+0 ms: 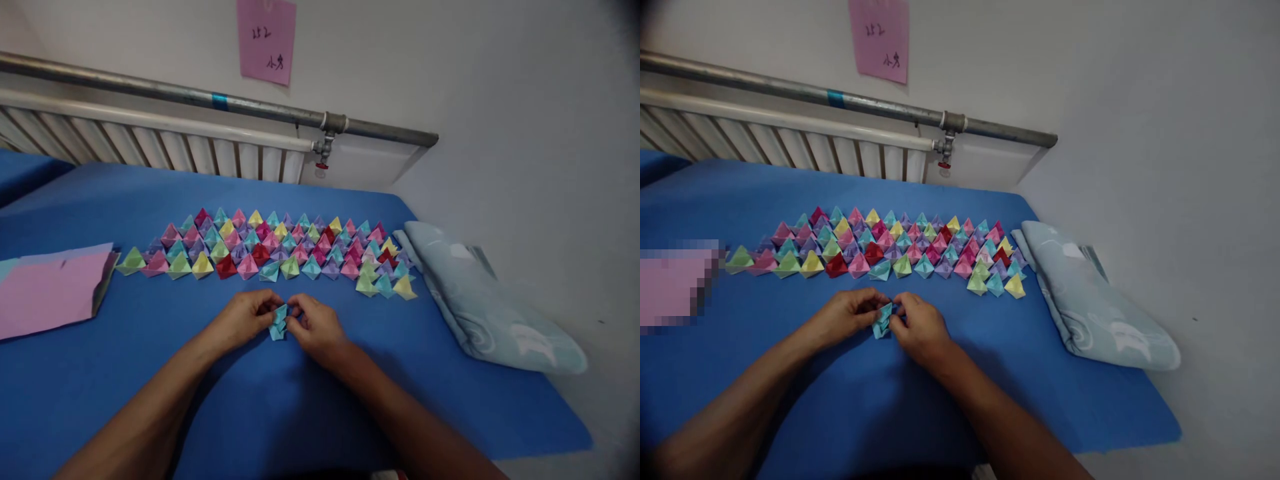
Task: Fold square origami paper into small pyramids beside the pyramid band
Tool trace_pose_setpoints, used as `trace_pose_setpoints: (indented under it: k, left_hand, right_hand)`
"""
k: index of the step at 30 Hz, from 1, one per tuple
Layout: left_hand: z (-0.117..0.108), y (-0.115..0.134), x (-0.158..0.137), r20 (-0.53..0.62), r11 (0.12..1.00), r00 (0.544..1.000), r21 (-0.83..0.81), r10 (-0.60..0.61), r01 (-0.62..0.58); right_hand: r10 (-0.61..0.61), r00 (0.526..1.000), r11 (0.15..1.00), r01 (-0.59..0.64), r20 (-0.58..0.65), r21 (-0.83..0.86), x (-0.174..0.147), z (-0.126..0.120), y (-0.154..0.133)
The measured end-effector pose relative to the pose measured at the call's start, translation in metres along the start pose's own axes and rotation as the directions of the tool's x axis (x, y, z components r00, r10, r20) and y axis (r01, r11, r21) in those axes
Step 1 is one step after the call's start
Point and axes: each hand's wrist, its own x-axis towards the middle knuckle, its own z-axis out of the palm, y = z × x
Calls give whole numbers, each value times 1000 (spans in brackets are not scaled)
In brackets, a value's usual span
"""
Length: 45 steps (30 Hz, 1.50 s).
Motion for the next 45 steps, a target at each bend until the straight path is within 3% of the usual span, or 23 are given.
trace_pose_setpoints:
  k: [3,8,16,30,39,45]
  left_hand:
    - [0,3,-1,6,997,1000,71,25,-26]
    - [2,9,-2,-51,968,997,247,59,-45]
    - [5,7,-1,-80,903,994,429,78,-36]
    - [10,7,0,-81,833,995,554,60,-5]
    - [13,8,1,-145,841,989,539,29,54]
    - [-1,5,-2,-112,912,992,411,62,-11]
  right_hand:
    - [-32,998,986,42,59,-158,-1,-4,-6]
    - [-5,995,968,29,99,-248,0,-4,-11]
    - [-25,995,952,52,93,-302,5,-2,-10]
    - [-51,988,923,102,144,-371,10,3,-10]
    - [-72,996,978,81,55,-190,12,3,-3]
    - [9,988,977,24,-151,213,0,-8,4]
